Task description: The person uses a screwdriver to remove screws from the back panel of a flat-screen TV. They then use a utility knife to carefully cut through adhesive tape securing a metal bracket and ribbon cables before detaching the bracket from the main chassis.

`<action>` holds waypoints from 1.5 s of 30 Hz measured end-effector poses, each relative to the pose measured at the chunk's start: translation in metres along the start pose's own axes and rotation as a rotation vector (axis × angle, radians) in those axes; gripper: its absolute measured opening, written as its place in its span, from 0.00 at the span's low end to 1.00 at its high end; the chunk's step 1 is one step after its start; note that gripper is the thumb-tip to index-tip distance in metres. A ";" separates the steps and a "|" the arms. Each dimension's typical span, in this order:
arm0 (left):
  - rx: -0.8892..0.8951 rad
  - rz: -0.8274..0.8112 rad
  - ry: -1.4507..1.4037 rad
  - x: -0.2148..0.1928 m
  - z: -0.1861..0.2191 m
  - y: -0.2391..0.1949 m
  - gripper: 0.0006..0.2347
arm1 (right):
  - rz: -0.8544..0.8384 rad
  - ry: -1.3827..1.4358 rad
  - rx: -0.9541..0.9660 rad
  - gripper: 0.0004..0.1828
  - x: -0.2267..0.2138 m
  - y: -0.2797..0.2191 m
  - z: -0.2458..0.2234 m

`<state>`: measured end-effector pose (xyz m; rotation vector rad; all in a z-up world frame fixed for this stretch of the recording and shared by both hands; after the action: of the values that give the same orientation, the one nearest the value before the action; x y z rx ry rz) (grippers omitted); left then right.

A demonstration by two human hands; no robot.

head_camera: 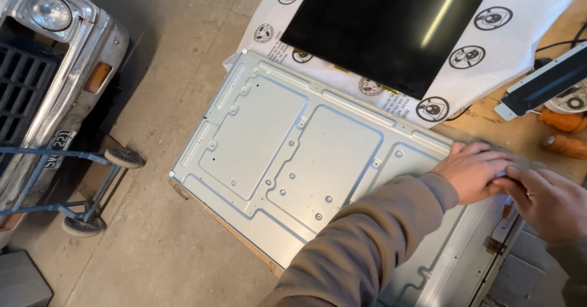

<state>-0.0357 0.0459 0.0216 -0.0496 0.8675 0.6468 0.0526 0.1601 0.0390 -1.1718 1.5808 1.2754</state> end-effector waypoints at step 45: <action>-0.060 -0.001 0.053 0.023 -0.001 -0.001 0.08 | -0.713 -0.503 0.058 0.19 0.030 0.024 0.022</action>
<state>-0.0250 0.0569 0.0047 -0.1217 0.8987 0.6734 0.0219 0.1779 0.0125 -1.1157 0.7243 0.9285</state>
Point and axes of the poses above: each hand's wrist, its own y-axis towards the middle knuckle, its own x-axis out of the palm, z = x × y, the point moved 6 cm from there along y, towards the middle knuckle, and after that the axes turned 8 degrees about -y, right-handed, at the moved point
